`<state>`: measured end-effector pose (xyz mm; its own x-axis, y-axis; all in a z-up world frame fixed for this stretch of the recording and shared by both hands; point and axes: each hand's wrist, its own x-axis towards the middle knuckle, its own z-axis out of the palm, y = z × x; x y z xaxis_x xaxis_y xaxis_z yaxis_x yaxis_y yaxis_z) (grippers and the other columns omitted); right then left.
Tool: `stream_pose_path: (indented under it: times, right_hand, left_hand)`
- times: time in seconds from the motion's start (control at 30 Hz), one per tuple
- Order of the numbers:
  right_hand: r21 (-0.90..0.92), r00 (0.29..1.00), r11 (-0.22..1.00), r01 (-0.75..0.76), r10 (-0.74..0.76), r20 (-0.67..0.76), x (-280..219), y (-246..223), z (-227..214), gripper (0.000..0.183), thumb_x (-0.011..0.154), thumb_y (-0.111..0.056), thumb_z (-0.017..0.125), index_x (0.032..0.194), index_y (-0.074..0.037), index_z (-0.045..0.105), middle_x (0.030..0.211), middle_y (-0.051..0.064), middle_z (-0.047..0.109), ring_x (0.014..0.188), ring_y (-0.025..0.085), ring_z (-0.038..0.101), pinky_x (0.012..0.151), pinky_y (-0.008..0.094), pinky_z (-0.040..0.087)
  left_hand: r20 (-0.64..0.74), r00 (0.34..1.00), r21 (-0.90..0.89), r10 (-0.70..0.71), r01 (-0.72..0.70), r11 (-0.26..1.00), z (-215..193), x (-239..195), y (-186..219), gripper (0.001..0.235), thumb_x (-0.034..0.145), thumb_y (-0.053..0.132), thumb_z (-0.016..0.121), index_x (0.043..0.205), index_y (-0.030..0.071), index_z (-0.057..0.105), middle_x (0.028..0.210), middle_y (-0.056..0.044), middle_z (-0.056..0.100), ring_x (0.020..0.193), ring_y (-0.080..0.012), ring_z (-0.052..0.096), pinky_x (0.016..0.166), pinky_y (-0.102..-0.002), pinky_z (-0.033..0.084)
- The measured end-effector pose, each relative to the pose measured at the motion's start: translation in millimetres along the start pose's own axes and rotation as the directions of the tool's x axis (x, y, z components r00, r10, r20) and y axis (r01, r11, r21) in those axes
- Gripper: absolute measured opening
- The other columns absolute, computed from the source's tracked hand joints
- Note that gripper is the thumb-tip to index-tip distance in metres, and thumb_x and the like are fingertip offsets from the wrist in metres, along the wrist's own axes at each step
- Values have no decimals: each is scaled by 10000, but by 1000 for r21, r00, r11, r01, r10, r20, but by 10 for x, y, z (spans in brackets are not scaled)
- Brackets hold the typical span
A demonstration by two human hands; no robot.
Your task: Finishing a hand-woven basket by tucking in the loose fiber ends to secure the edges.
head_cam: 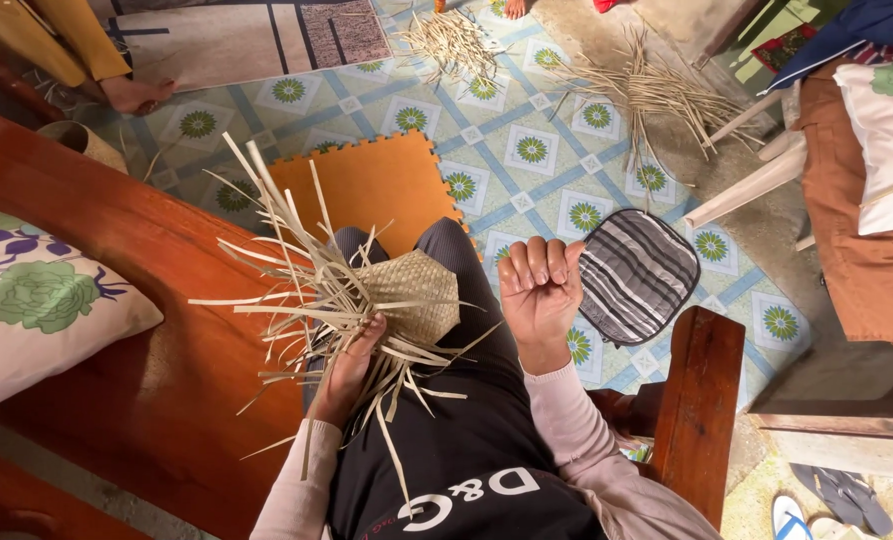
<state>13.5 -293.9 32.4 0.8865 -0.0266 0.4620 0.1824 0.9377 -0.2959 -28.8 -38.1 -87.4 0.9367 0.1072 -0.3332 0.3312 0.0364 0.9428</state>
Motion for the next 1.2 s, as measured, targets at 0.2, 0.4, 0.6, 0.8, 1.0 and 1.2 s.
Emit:
stream_pose_path:
  times: [0.2,0.4,0.6,0.8,1.0,1.2]
  right_hand:
    - [-1,1000,1000,-7,7,-12,4,23,3,444,1126,-407,282,740,-212,382,703,-33,340,650,137,344,616,271,345]
    - [-514,957,844,152,5,290,-139,351,77,420,1069,-406,464,777,-116,544,791,114,528,774,268,518,745,398,458]
    - [-702,591,313,640,384,710,-124,909,636,385,976,-282,711,1275,-50,639,1272,227,628,1253,430,585,1120,562,428]
    - [-636,534,198,746,393,749,-326,1390,-32,572,971,-445,645,1452,-143,577,1496,179,535,1417,373,483,1223,495,299]
    - [-631,515,175,756,436,738,-421,1473,-144,509,1009,-375,614,1470,-164,573,1546,167,496,1443,379,447,1203,492,321]
    - [-533,406,129,836,507,760,-526,1525,-339,365,1009,-389,602,1312,-194,664,1587,135,470,1506,340,377,1253,519,206]
  left_hand:
    - [39,997,-149,59,-53,987,-11,210,-262,359,971,357,741,1101,23,756,1045,-122,668,1051,-229,567,1045,-500,459]
    - [246,945,-287,-217,285,915,-23,-484,1187,745,913,433,725,1475,-17,533,1483,-168,540,1357,-216,466,1108,-450,409]
    - [292,887,-90,358,-347,934,-515,460,64,743,860,306,750,1449,-79,511,1428,-289,542,1341,-393,505,1084,-495,448]
    - [397,342,-31,852,-923,384,-693,1259,-1181,568,870,284,761,1296,-43,574,1354,-292,613,1251,-456,582,1049,-475,464]
    - [-2,948,-291,-319,304,907,-306,310,626,876,828,649,778,1082,-184,681,932,-351,701,769,-335,720,638,-451,598]
    - [-56,997,816,-54,77,573,-868,-380,883,737,1002,677,369,828,66,742,835,-250,746,977,-460,723,787,-575,550]
